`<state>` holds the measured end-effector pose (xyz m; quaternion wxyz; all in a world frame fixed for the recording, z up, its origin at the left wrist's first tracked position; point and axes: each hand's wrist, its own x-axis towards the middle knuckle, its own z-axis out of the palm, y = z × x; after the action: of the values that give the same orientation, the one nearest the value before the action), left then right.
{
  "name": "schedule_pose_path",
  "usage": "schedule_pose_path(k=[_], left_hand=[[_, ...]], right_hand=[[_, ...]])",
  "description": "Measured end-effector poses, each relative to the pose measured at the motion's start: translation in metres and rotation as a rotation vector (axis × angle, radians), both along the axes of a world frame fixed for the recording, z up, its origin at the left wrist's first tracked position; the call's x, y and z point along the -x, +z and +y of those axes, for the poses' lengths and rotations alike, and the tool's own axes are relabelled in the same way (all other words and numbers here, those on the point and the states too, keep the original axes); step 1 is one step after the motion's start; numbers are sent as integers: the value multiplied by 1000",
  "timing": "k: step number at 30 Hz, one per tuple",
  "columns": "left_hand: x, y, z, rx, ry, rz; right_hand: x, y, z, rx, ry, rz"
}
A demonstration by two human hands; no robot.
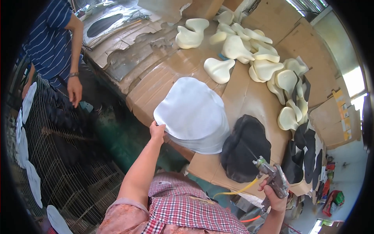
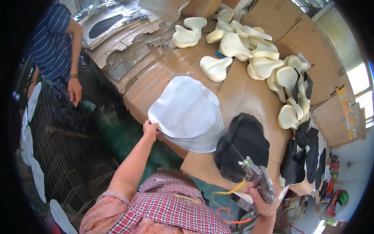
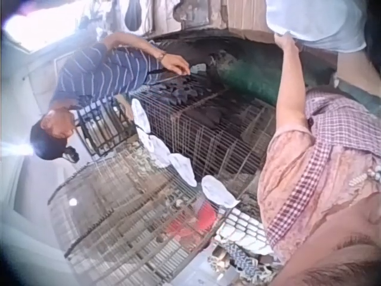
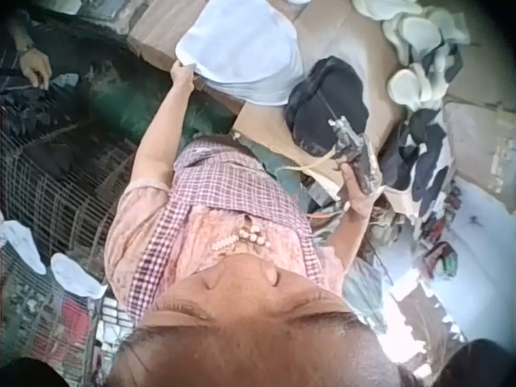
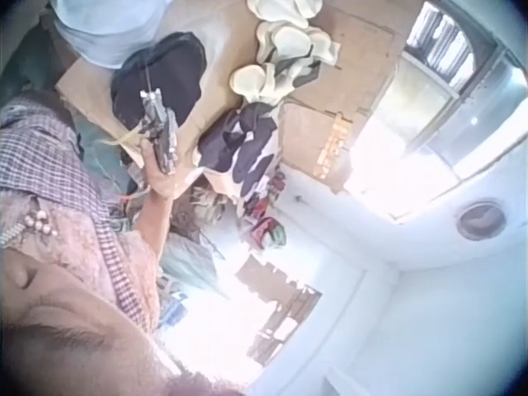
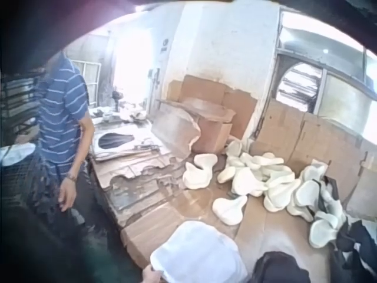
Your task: Applying adhesive to bicycle seat covers using a spray gun and handing them to a coworker in a manufacturing facility.
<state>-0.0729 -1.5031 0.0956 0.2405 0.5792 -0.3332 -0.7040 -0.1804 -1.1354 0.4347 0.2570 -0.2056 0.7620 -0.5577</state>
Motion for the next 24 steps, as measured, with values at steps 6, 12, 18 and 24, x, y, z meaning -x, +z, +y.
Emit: schedule_pose_path(k=[6,12,18,24], left_hand=[[3,3,2,16,-22,130],[8,36,0,-42,33,469],[-45,168,-46,203,266,958],[-131,205,-96,418,433,915]], right_hand=[[4,-4,20,-36,270,-81],[4,-7,-16,103,33,-48],[3,7,16,0,152,-38],[-10,5,14,-17,283,-153]])
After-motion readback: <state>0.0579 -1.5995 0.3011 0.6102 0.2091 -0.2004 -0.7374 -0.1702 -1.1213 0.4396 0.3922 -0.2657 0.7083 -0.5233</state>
